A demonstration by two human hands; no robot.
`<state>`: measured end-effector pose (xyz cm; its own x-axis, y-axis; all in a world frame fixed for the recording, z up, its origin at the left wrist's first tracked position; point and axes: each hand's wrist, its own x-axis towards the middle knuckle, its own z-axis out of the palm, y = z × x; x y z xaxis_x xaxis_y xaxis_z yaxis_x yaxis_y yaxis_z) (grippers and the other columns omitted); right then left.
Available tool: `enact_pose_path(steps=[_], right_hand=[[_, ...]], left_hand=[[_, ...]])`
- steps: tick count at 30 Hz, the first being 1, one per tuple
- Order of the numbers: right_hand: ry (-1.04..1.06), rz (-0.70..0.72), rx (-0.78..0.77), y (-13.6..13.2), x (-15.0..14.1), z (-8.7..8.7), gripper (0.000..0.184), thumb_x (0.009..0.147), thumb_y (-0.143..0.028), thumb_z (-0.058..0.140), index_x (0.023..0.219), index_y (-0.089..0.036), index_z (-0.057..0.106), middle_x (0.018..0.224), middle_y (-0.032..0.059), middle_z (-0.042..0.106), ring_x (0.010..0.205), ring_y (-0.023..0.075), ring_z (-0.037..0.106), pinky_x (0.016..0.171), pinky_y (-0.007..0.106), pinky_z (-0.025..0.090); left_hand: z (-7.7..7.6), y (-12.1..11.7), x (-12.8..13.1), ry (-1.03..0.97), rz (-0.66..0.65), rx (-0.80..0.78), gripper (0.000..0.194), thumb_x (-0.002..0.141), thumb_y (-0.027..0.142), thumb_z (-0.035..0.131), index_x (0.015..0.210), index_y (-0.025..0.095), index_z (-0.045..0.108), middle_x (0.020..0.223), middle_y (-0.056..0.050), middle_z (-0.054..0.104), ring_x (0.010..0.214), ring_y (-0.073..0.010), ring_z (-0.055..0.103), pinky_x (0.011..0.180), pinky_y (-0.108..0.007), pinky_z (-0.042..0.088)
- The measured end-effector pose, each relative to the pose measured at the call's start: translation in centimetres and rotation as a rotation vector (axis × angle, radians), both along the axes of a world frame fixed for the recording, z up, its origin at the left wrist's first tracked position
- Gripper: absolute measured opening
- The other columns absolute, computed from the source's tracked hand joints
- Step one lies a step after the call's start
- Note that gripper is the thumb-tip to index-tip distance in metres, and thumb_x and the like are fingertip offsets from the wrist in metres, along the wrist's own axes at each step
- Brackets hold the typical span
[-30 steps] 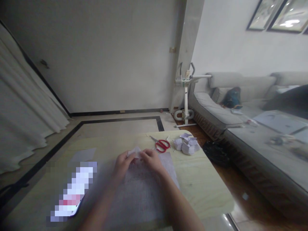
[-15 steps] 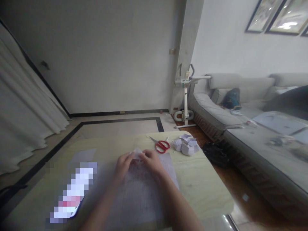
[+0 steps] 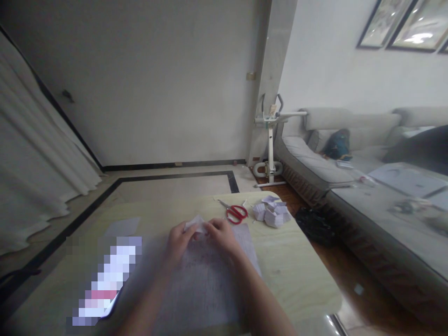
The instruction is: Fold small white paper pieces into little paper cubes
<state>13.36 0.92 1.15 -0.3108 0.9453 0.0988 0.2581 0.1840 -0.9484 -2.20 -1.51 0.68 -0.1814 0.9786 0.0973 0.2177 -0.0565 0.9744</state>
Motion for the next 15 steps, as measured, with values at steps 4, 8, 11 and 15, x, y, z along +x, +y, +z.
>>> enact_pose_path(steps=[4, 8, 11, 15], right_hand=[[0.000, -0.048, 0.067, 0.21, 0.18, -0.32, 0.029, 0.085, -0.036, 0.049, 0.064, -0.017, 0.053, 0.061, -0.0015, 0.053, 0.058, 0.0112, 0.048, 0.051, 0.021, 0.034], [-0.009, -0.052, 0.079, 0.28, 0.26, -0.49, 0.030, 0.086, -0.037, 0.048, 0.064, -0.017, 0.051, 0.061, -0.0017, 0.051, 0.059, 0.0115, 0.048, 0.051, 0.021, 0.035], [0.002, -0.050, 0.033, 0.14, 0.14, -0.35, 0.029, 0.086, -0.038, 0.046, 0.067, -0.018, 0.053, 0.062, -0.0016, 0.052, 0.060, 0.0121, 0.050, 0.052, 0.021, 0.036], [0.010, -0.052, 0.005, -0.02, 0.00, -0.06, 0.024, 0.085, -0.036, 0.048, 0.071, -0.017, 0.056, 0.066, -0.0010, 0.056, 0.065, 0.0131, 0.052, 0.056, 0.022, 0.040]], left_hand=[[-0.16, 0.15, -0.15, -0.020, -0.040, -0.014, 0.035, 0.075, 0.045, 0.057, 0.062, 0.013, 0.061, 0.054, 0.000, 0.058, 0.052, -0.0138, 0.053, 0.050, -0.021, 0.038], [-0.63, 0.31, -0.16, -0.024, -0.037, 0.000, 0.041, 0.079, 0.048, 0.051, 0.060, 0.014, 0.060, 0.053, 0.000, 0.058, 0.053, -0.0145, 0.053, 0.051, -0.022, 0.038], [-0.80, 0.30, -0.10, -0.006, -0.022, 0.022, 0.041, 0.080, 0.048, 0.051, 0.058, 0.014, 0.059, 0.053, 0.000, 0.057, 0.053, -0.0140, 0.052, 0.052, -0.022, 0.037], [-0.66, 0.22, 0.04, -0.026, -0.036, 0.017, 0.041, 0.079, 0.048, 0.052, 0.063, 0.013, 0.062, 0.054, 0.000, 0.058, 0.053, -0.0140, 0.052, 0.051, -0.022, 0.037]])
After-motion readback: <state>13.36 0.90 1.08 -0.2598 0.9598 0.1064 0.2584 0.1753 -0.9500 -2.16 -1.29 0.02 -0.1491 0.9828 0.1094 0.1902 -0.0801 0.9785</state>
